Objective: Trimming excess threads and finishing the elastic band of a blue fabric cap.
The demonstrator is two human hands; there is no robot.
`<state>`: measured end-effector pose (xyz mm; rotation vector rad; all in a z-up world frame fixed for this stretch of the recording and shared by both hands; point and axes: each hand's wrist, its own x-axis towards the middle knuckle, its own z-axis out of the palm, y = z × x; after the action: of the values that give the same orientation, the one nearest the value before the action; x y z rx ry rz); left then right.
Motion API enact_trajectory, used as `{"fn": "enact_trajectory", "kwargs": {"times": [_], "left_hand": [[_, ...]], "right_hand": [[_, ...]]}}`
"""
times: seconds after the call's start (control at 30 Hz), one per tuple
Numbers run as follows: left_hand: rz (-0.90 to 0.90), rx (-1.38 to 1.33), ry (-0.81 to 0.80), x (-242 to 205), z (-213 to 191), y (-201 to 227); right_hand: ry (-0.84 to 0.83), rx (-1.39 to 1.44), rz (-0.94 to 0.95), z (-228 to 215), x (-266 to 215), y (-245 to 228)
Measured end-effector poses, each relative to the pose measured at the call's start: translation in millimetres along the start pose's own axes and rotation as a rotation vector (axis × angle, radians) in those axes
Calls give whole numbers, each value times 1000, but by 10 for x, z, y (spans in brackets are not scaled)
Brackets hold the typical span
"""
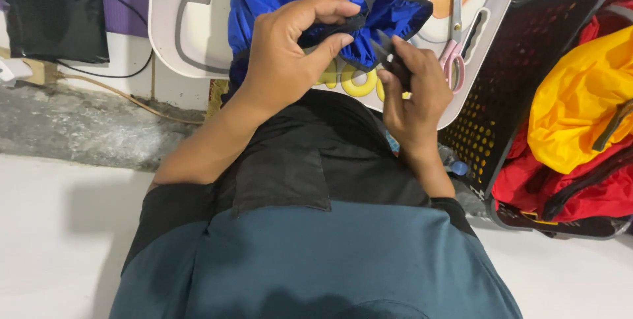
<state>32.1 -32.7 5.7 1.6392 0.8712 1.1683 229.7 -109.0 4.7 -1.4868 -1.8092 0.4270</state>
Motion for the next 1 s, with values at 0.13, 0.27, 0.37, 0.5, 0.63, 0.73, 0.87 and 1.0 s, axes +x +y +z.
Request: {"fn": "enact_trajectory", "kwargs": {"times": [0.13,0.27,0.37,0.5,0.63,0.73,0.87,1.0], "left_hand": [[21,3,-16,0,34,24],[42,22,-22,-11,56,2],[41,32,-18,-16,70,-15],[12,13,-28,-32,75,-23],[-8,10,-52,-49,79,-52],[-82,-122,-56,-57,85,-73],[-166,-274,-81,-77,87,-116],[-202,-360,-131,-90,81,-135]], "right_hand": [[-12,-11,-45,59,50,-12],[12,-57,-80,118,34,32],[50,-97,-107,148,17,58],[80,-94,-94,149,7,67],[94,-142,-95,160,-27,96],[141,-87,-50,167,-70,131],[144,-117,-70,174,-120,145],[90,-107,-45,190,-64,63]]}}
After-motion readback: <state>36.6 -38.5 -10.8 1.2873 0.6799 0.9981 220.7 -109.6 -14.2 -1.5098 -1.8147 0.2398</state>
